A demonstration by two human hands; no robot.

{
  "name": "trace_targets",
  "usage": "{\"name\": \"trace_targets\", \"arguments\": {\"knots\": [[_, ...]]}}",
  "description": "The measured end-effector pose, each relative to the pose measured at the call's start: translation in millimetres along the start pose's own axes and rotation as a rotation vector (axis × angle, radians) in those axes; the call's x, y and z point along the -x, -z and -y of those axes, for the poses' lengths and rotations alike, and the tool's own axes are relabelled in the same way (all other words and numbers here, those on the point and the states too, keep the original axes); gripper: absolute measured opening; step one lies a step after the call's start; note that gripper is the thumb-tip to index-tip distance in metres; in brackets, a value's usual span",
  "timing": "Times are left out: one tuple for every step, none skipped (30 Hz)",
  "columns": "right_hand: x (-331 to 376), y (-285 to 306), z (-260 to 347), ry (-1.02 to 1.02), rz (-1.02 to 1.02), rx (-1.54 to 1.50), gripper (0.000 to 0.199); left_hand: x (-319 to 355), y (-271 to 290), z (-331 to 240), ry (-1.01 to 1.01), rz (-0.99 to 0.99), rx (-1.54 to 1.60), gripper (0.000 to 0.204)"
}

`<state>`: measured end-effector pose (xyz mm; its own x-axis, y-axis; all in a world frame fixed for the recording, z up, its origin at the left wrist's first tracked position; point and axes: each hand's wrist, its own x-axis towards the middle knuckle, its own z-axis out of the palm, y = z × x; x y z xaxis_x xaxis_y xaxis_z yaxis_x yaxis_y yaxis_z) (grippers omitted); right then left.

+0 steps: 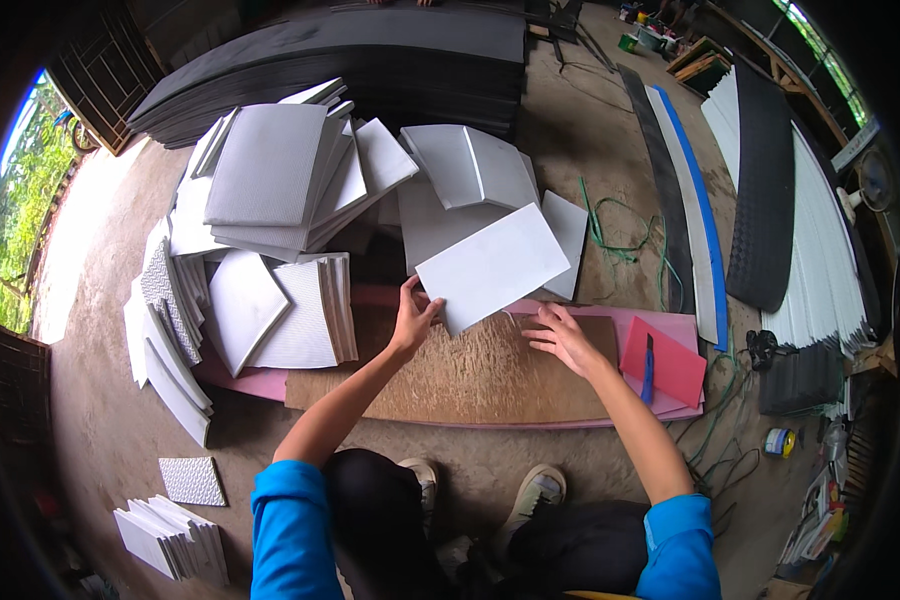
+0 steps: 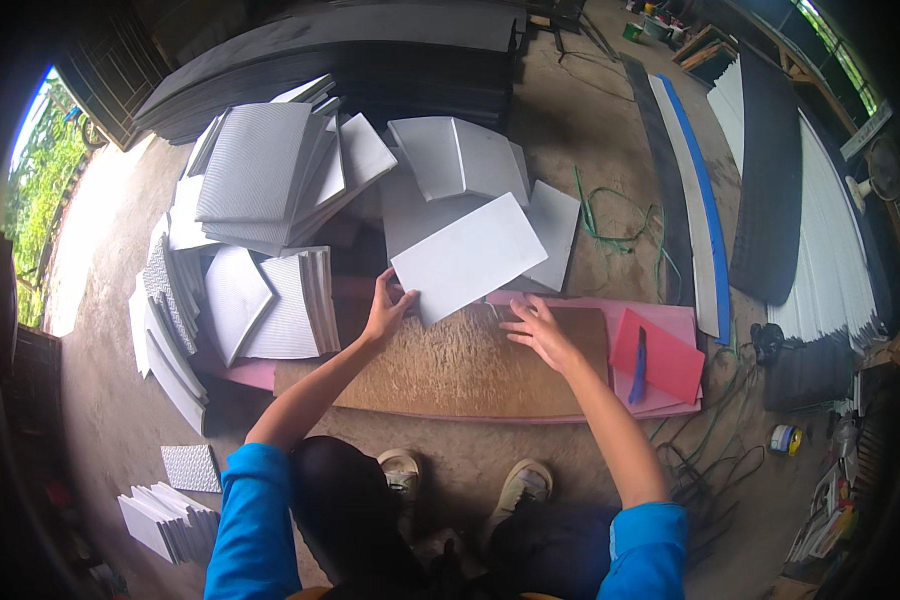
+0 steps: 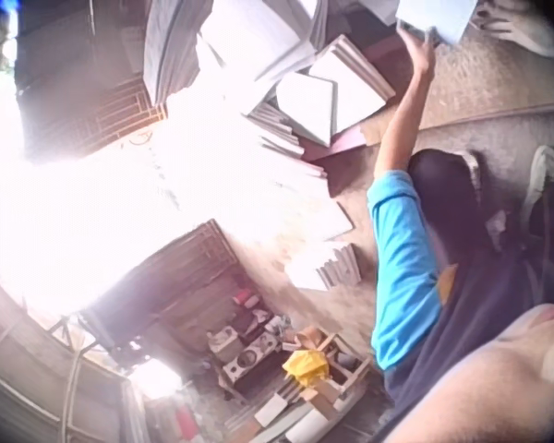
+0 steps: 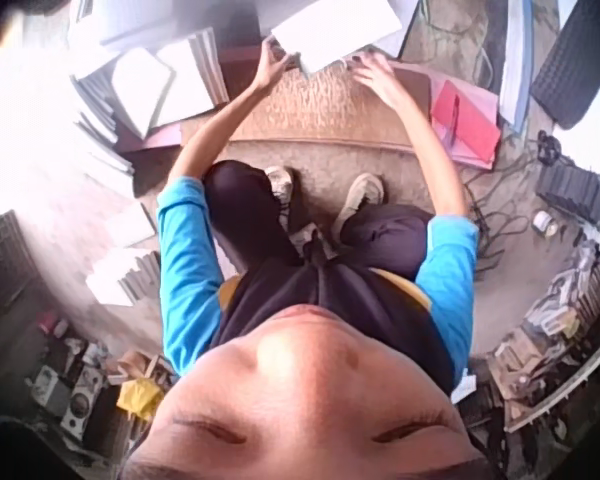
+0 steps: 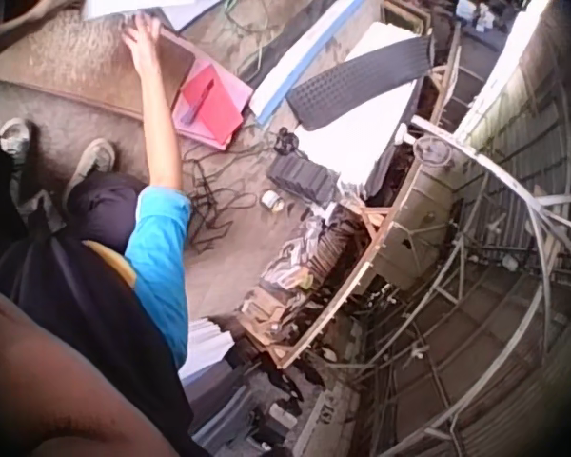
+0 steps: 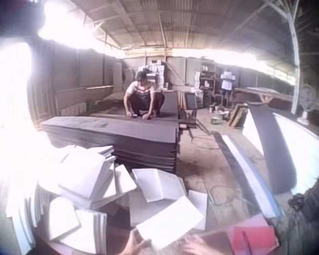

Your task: The person sits on the floor and repeatedly places white foam sheets on a pink foam sheet, then uses a blue utility knife to trim the white sheets to size. Trimmed pieces are set aside, and the process continues with multiple sheets.

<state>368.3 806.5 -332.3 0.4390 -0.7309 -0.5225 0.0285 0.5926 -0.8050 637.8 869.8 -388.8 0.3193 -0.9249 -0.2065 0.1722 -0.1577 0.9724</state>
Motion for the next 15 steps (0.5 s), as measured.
{"name": "trace_targets", "arguments": {"knots": [[2.3, -4.8, 4.0, 0.057, -0.004, -0.063, 0.047, 9.8, -21.5, -12.8, 0.0, 0.09, 0.049, 0.06], [3.7, -12.5, 6.6, 0.113, -0.001, -0.13, 0.044, 20.5, -38.0, -23.5, 0.002, 0.176, 0.092, 0.061], [5.1, -13.5, 9.3, 0.171, 0.006, -0.197, 0.042, 29.5, -48.5, -29.8, -0.039, 0.235, 0.125, 0.055], [7.3, -8.3, 13.3, 0.195, 0.0, -0.194, 0.039, 37.6, -58.6, -35.2, -0.093, 0.266, 0.168, 0.049], [8.3, -3.6, 23.0, 0.227, 0.003, -0.185, 0.036, 42.4, -61.2, -43.2, -0.158, 0.302, 0.037, 0.047], [13.6, 4.4, 31.3, 0.259, 0.003, -0.175, 0.034, 47.4, -63.9, -50.7, -0.222, 0.338, -0.092, 0.045], [24.5, 16.6, 38.1, 0.265, -0.025, -0.125, 0.034, 52.1, -69.6, -57.1, -0.171, 0.336, -0.052, 0.046], [33.2, 23.3, 43.6, 0.287, -0.042, -0.069, 0.035, 55.7, -72.3, -62.8, -0.117, 0.327, -0.022, 0.046], [42.5, 30.5, 49.4, 0.308, -0.059, -0.012, 0.037, 59.3, -75.9, -68.5, -0.064, 0.317, 0.007, 0.046], [51.8, 38.4, 56.4, 0.33, -0.078, 0.045, 0.038, 62.8, -79.6, -74.6, -0.032, 0.322, 0.0, 0.044], [56.9, 59.5, 59.5, 0.358, -0.069, 0.088, 0.047, 69.3, -93.6, -85.6, 0.002, 0.343, 0.001, 0.042], [64.6, 73.6, 58.9, 0.3, -0.086, 0.085, 0.05, 76.0, -104.2, -89.5, 0.046, 0.358, 0.001, 0.041], [72.1, 87.5, 58.7, 0.242, -0.102, 0.081, 0.052, 81.9, -115.0, -93.8, 0.086, 0.408, -0.046, 0.043], [80.5, 101.3, 56.0, 0.182, -0.122, 0.076, 0.054, 86.8, -126.0, -91.9, 0.086, 0.439, -0.11, 0.043], [84.6, 118.9, 48.4, 0.144, -0.101, -0.001, 0.058, 90.7, -139.7, -86.2, 0.082, 0.473, -0.161, 0.044]]}}
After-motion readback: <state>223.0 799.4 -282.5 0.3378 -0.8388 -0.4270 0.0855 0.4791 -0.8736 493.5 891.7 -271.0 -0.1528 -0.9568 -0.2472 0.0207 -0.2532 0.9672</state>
